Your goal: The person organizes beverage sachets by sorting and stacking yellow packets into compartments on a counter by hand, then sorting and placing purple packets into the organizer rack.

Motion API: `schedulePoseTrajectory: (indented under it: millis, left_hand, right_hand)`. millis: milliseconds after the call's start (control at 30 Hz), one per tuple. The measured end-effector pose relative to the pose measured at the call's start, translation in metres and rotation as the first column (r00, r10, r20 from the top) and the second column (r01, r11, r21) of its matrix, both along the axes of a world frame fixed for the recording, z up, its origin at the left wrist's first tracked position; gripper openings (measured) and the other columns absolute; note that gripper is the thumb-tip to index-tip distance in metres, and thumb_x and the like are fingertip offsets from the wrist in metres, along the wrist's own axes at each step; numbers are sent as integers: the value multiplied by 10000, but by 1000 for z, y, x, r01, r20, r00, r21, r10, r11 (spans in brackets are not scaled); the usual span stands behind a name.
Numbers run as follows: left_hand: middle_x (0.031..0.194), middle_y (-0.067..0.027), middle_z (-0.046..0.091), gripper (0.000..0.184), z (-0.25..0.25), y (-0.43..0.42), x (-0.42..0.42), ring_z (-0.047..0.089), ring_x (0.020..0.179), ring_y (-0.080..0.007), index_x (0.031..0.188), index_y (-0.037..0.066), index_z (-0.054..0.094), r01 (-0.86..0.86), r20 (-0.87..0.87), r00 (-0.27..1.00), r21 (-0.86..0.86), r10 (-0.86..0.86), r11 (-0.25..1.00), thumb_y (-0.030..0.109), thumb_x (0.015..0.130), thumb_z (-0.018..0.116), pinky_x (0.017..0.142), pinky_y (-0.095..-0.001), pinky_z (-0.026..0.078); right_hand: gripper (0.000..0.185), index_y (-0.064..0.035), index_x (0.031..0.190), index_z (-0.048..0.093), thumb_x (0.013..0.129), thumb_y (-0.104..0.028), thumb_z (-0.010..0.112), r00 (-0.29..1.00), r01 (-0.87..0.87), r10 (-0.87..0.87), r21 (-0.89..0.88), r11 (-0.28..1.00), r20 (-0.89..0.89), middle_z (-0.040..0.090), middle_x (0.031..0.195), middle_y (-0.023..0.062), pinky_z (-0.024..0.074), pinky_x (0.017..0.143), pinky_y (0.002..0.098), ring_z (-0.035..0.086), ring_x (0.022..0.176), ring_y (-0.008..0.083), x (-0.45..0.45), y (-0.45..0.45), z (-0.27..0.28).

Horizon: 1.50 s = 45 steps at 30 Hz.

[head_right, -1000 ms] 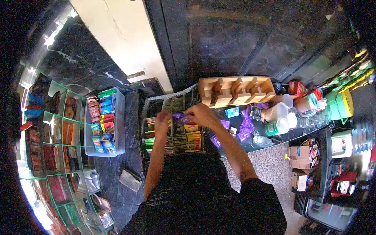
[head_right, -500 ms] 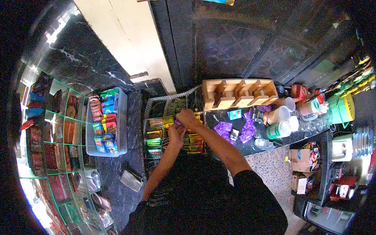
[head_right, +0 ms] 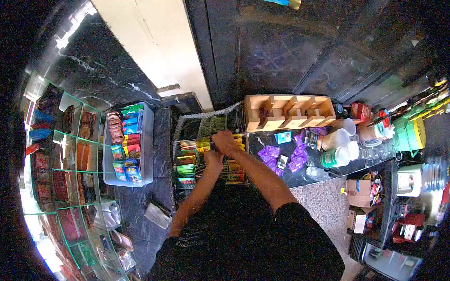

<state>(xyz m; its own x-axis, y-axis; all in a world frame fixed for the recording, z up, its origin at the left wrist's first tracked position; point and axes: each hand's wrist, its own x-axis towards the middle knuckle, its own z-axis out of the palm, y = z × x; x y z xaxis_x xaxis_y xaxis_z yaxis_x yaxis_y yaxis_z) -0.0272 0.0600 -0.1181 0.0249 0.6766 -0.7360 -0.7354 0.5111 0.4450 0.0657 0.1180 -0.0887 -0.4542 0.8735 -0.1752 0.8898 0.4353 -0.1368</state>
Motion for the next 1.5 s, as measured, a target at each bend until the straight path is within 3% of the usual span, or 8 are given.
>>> schedulePoseTrajectory:
  millis: [267, 400, 467, 500, 567, 967, 1300, 1500]
  left_hand:
    - [1037, -87, 616, 223, -30, 11, 10, 607, 973, -254, 1084, 81, 599, -133, 49, 990, -26, 134, 991, 176, 949, 449, 879, -419, 502]
    - [1000, -82, 621, 233, -6, 8, 14, 614, 974, -250, 1091, 93, 612, -147, 75, 986, -20, 148, 989, 153, 938, 446, 885, -420, 501]
    - [630, -9, 473, 300, 5, 14, 20, 457, 548, -171, 766, 144, 490, -190, 35, 980, -99, 194, 977, 265, 1012, 368, 544, -336, 435]
    - [630, -9, 473, 300, -12, 17, 18, 457, 548, -171, 766, 144, 490, -191, 35, 980, -98, 195, 977, 265, 1012, 368, 544, -336, 435]
    - [1035, -99, 631, 259, -44, 20, 15, 612, 998, -272, 1070, 73, 615, -193, 22, 981, -28, 194, 981, 117, 903, 422, 922, -418, 494]
    - [1049, -98, 627, 312, -33, 23, 14, 607, 998, -272, 1105, 57, 586, -213, 238, 951, 41, 197, 976, 116, 873, 386, 933, -410, 494]
    - [978, -92, 605, 211, -38, 23, 13, 611, 952, -280, 1017, 38, 556, -255, 112, 959, -48, 259, 966, 75, 840, 447, 912, -425, 507]
    - [1113, -122, 610, 243, -86, 29, 9, 612, 1003, -303, 1085, 24, 535, -154, 184, 970, -45, 159, 987, 138, 878, 480, 955, -430, 504]
  right_hand:
    - [133, -46, 853, 741, 753, -108, 679, 948, 165, -156, 9, 986, -278, 703, 842, 226, 569, 741, 506, 703, 824, 403, 10, -1, 18]
    - [271, -139, 1003, 757, 734, -170, 782, 952, 236, -256, -131, 963, -170, 720, 957, 177, 540, 872, 457, 681, 959, 360, 13, 3, 38]
    - [308, -127, 1057, 733, 758, -188, 774, 944, 231, -238, -58, 971, -228, 712, 989, 162, 543, 869, 463, 663, 1006, 352, 15, 3, 38]
    - [308, -127, 1057, 733, 758, -188, 774, 944, 230, -237, -56, 972, -228, 712, 989, 162, 543, 869, 463, 663, 1006, 352, 16, 2, 37]
    - [300, -120, 1068, 716, 781, -195, 761, 945, 207, -182, 66, 976, -272, 700, 1018, 156, 545, 864, 469, 657, 1014, 356, 18, 0, 33]
    - [262, -102, 1031, 730, 772, -136, 737, 946, 232, -227, -7, 973, -233, 711, 990, 169, 543, 854, 484, 662, 995, 367, 20, 4, 22]
    - [298, -61, 1059, 726, 769, -130, 744, 892, 239, -244, -63, 969, -380, 716, 1048, 170, 544, 876, 458, 683, 988, 346, 31, -3, 33]
    - [406, -65, 1178, 697, 798, -187, 774, 627, 377, -470, -286, 881, -621, 710, 1112, 186, 508, 971, 393, 677, 1084, 274, 59, -19, 61]
